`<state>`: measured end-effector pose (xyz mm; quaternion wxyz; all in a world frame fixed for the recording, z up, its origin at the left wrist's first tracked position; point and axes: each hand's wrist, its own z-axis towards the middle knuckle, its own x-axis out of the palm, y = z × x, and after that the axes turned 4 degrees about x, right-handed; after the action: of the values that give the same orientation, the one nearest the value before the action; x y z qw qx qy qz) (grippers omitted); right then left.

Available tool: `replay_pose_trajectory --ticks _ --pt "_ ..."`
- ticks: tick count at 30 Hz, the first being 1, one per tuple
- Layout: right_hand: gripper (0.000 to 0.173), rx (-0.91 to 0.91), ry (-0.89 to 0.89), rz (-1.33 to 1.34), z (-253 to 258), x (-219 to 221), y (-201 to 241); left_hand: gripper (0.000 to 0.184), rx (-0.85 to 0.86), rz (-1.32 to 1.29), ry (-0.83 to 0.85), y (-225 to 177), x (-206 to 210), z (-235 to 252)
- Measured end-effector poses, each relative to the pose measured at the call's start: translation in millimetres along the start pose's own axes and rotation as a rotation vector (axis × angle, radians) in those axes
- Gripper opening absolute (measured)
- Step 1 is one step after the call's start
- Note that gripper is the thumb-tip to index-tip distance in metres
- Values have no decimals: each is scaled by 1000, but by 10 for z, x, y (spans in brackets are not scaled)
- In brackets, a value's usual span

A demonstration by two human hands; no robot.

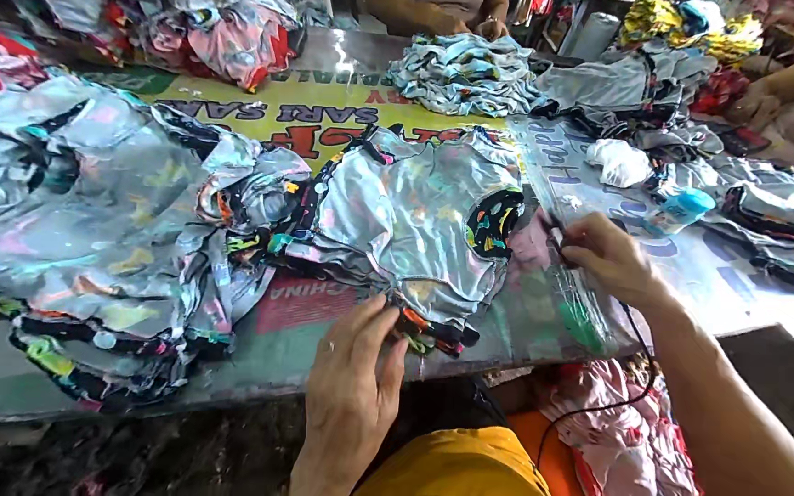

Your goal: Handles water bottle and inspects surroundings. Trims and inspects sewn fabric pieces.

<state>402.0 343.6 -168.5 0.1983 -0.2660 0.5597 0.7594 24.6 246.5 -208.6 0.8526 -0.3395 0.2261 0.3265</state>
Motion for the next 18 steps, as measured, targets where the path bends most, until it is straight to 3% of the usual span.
replay_pose_trajectory --ticks 2,4,7,9,12,15,18 --pt "18 71 -102 525 -86 174 139 45 -44 56 73 -50 62 172" --pt "16 105 -80 900 -46 327 271 48 3 121 157 -124 241 301" --pt "18 154 74 1169 135 473 553 38 134 246 229 -164 518 323" --pt "11 177 111 1214 296 583 812 35 178 262 248 -144 535 296" --pt "8 24 68 765 679 783 1195 28 273 186 243 -115 477 234" --pt "16 -300 8 -211 1205 1010 1294 24 420 78 267 -80 428 188" --pt "20 -340 170 -654 1475 1272 1064 23 495 -12 282 -11 401 174"
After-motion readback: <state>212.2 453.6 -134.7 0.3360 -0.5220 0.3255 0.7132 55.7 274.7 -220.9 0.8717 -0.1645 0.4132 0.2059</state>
